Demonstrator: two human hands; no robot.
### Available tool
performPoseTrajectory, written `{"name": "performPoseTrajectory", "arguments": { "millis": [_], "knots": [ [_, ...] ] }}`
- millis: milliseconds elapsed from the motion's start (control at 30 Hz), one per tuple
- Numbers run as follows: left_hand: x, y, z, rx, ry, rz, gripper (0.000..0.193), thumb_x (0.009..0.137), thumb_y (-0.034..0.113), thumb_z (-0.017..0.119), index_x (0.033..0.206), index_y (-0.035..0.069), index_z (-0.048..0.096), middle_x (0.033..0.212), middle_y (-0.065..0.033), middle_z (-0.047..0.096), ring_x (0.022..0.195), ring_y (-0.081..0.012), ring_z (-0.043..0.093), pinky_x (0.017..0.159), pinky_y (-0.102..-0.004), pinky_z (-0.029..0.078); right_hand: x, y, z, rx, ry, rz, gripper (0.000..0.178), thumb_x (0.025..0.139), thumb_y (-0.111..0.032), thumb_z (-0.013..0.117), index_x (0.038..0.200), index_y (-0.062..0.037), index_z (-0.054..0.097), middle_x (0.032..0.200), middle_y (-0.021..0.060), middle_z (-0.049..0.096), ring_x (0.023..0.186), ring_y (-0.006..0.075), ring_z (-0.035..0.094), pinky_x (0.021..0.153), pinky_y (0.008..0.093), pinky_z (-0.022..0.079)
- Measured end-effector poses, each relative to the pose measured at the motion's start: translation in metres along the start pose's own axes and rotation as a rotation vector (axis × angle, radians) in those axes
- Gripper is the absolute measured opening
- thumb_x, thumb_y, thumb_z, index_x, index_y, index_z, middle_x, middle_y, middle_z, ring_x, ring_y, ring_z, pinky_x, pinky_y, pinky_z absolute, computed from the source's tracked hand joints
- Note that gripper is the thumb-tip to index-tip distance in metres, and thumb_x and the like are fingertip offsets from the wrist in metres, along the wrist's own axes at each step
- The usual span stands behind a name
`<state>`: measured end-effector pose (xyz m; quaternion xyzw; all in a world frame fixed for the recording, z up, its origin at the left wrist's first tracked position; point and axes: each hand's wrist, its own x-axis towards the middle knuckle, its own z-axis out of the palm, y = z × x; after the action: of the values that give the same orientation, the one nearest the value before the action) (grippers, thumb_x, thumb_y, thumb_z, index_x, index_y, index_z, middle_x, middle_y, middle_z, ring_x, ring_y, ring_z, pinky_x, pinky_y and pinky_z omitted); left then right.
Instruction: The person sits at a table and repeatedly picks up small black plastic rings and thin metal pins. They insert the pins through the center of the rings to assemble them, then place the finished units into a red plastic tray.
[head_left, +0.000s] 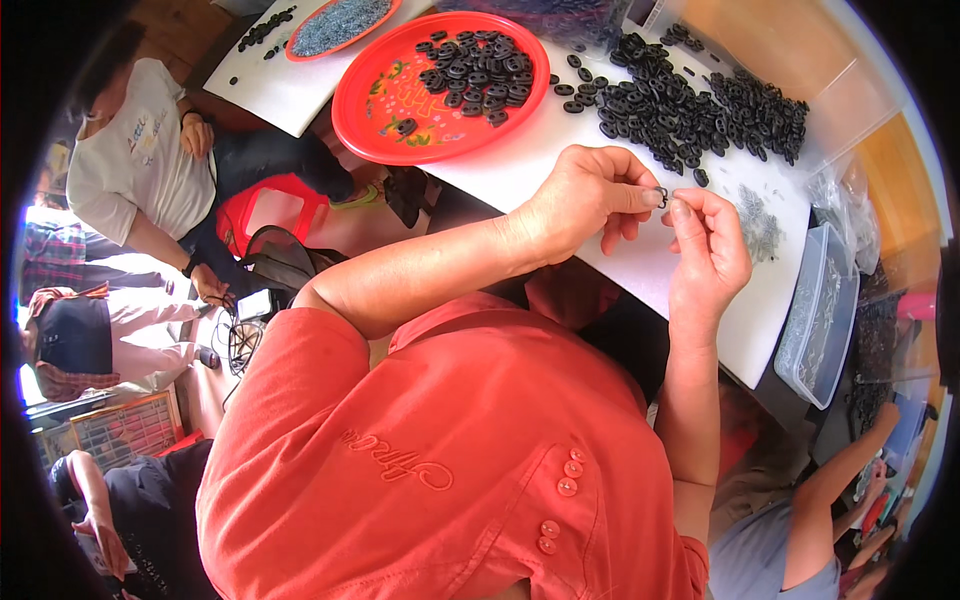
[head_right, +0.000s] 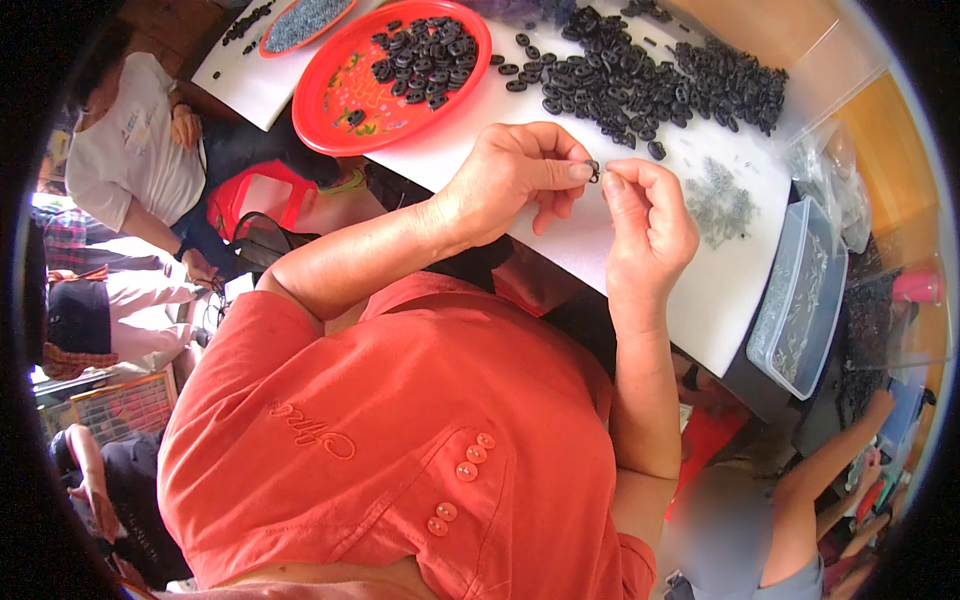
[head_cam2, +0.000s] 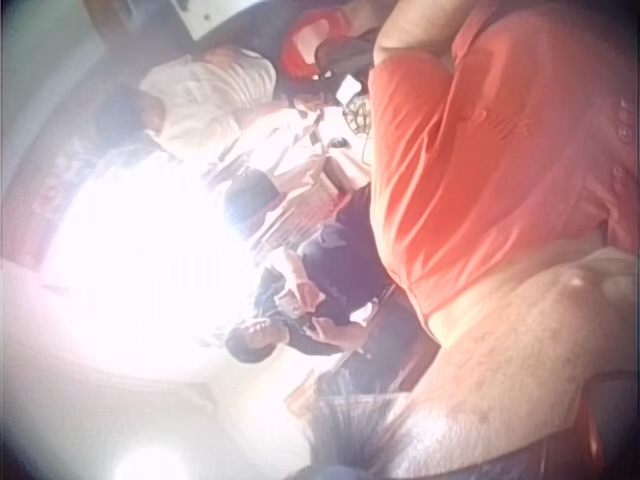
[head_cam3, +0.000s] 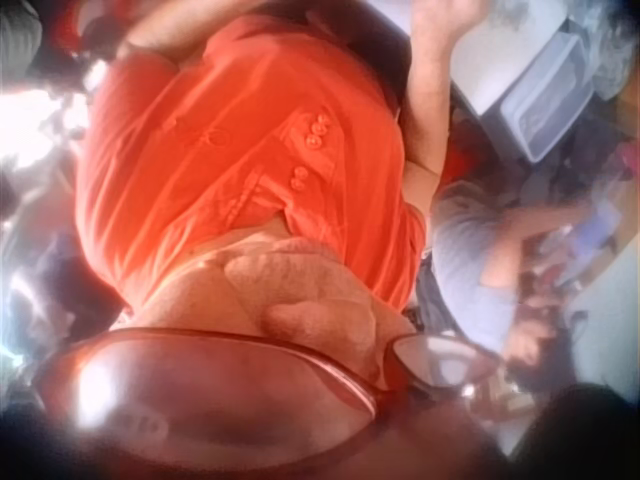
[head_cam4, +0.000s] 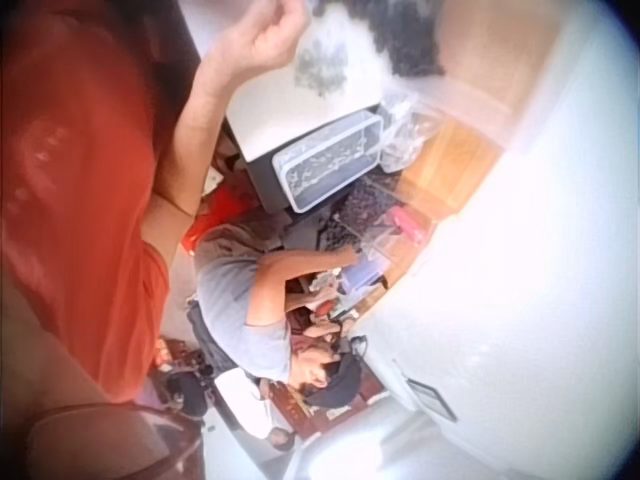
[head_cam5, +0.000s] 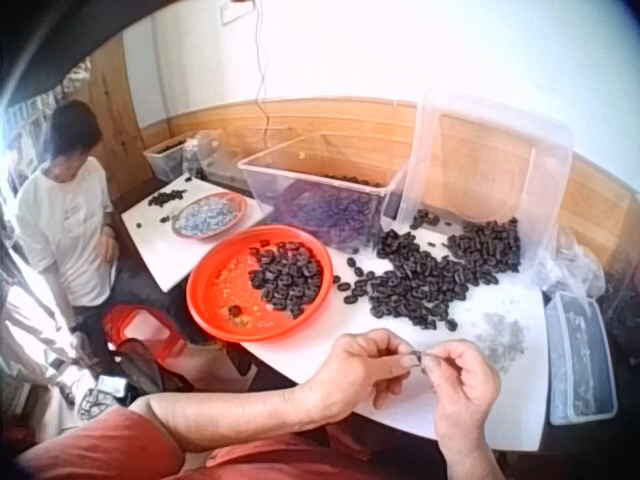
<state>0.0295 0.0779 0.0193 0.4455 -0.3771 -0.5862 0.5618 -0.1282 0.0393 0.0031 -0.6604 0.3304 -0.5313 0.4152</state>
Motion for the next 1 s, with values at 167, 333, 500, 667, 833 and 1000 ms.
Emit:
{"name": "performPoseTrajectory", "arguments": {
  "millis": [167,333,500,667,833,1000],
  "knots": [
    [0.001,0.0,0.001,-0.026,0.006,-0.005,0.014,0.091,0.01,0.066,0.093,-0.004,0.062,0.074,-0.0073,0.063,0.06,-0.0129,0.061,0.044,-0.0251,0.046,0.0,0.0,-0.001,-0.009,0.0,-0.016,0.006,0.089,0.002,0.066,0.094,0.0001,0.064,0.081,0.0,0.062,0.07,0.0051,0.052,0.062,0.0194,0.042],
    [0.001,-0.001,0.002,-0.032,0.011,-0.009,0.015,0.09,0.01,0.066,0.093,-0.004,0.062,0.074,-0.0074,0.063,0.06,-0.0128,0.061,0.044,-0.0251,0.046,-0.001,-0.002,-0.002,0.009,0.007,0.004,0.006,0.089,0.001,0.066,0.094,0.0002,0.064,0.081,-0.0001,0.063,0.07,0.0054,0.053,0.062,0.0197,0.042],
    [0.0,-0.002,0.003,-0.019,0.01,-0.008,0.013,0.091,0.009,0.065,0.093,-0.003,0.062,0.074,-0.0064,0.062,0.059,-0.0123,0.06,0.044,-0.0247,0.046,-0.001,0.002,-0.002,-0.072,0.004,-0.063,0.005,0.09,-0.001,0.066,0.094,0.0002,0.064,0.081,-0.0005,0.063,0.07,0.0057,0.053,0.062,0.0205,0.043],
    [-0.002,-0.002,0.0,0.088,-0.008,0.034,0.011,0.09,0.007,0.063,0.093,-0.003,0.062,0.074,-0.0045,0.062,0.059,-0.0099,0.06,0.044,-0.0231,0.044,-0.001,0.0,-0.003,-0.176,-0.037,-0.1,0.004,0.09,-0.001,0.066,0.091,-0.0004,0.063,0.078,-0.0007,0.062,0.067,0.0054,0.052,0.061,0.0208,0.043],
    [-0.009,0.001,-0.003,0.211,-0.005,0.092,0.01,0.089,0.008,0.065,0.091,-0.002,0.063,0.074,-0.0025,0.062,0.058,-0.0066,0.058,0.044,-0.0214,0.042,-0.002,-0.002,-0.004,-0.133,-0.15,-0.064,0.007,0.089,-0.002,0.066,0.087,-0.0014,0.06,0.074,-0.001,0.06,0.062,0.0054,0.05,0.057,0.0208,0.041],
    [-0.013,0.003,-0.007,0.182,-0.02,0.078,0.011,0.089,0.009,0.066,0.089,-0.001,0.063,0.074,-0.0021,0.062,0.057,-0.0063,0.057,0.043,-0.0216,0.04,-0.002,-0.005,-0.003,0.0,-0.227,0.059,0.008,0.091,-0.006,0.066,0.087,-0.0018,0.06,0.072,-0.002,0.059,0.06,0.0053,0.051,0.055,0.0207,0.04]
  ]
}}
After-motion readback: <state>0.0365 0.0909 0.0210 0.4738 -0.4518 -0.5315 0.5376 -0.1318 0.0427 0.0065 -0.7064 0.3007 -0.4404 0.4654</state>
